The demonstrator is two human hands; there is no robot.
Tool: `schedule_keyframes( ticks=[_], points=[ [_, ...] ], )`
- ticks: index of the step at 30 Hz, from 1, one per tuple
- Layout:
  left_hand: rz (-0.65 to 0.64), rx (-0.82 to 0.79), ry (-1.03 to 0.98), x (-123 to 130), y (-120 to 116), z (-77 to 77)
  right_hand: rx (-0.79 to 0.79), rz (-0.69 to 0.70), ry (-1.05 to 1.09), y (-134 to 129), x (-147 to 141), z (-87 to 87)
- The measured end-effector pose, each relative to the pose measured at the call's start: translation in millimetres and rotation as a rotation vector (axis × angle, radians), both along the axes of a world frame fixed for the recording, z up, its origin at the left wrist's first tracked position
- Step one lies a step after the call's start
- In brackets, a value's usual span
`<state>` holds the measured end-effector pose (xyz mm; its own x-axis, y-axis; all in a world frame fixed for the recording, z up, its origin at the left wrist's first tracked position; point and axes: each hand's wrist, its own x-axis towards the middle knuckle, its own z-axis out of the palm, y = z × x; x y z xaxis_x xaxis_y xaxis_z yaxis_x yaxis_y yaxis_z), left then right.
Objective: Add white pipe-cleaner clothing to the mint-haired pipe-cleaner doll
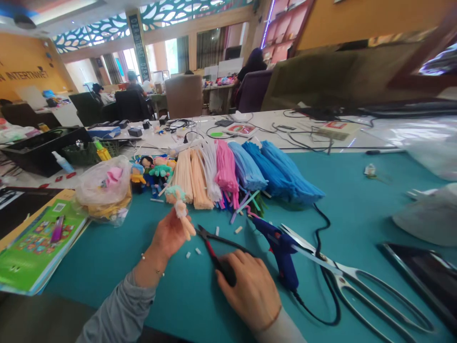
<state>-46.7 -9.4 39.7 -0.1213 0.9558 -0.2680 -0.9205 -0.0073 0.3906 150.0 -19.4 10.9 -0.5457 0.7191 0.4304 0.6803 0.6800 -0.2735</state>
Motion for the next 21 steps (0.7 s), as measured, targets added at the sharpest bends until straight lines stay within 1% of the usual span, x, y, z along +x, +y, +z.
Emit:
schedule_keyframes(
  ticks=[5, 11, 15, 18, 20, 21],
  points=[
    [0.0, -0.003, -0.013, -0.2, 0.5, -3.6, 0.037, -0.021, -0.047, -2.0, 1.1, -4.5],
    [-0.024, 0.007, -0.013, -0.5, 0.7, -8.3, 0.041, 0.001, -0.102, 15.7, -10.2, -3.1],
    [-0.043, -0.005, 0.009, 1.0, 0.0, -8.2, 0.054, -0.002, -0.081, 23.6, -16.1, 0.3],
    [-0.054, -0.018, 0.02, 3.8, -0.4, -9.1, 0.071, -0.008, -0.026, 14.9, -5.5, 3.1],
    [-0.066, -0.023, 0.029, 6.5, -1.0, -10.3, 0.088, -0.029, 0.065, 2.9, 12.4, 3.5],
    [-0.077, -0.023, 0.034, 8.1, -1.4, -11.0, 0.097, -0.041, 0.163, -3.7, 24.0, 3.2]
  ],
)
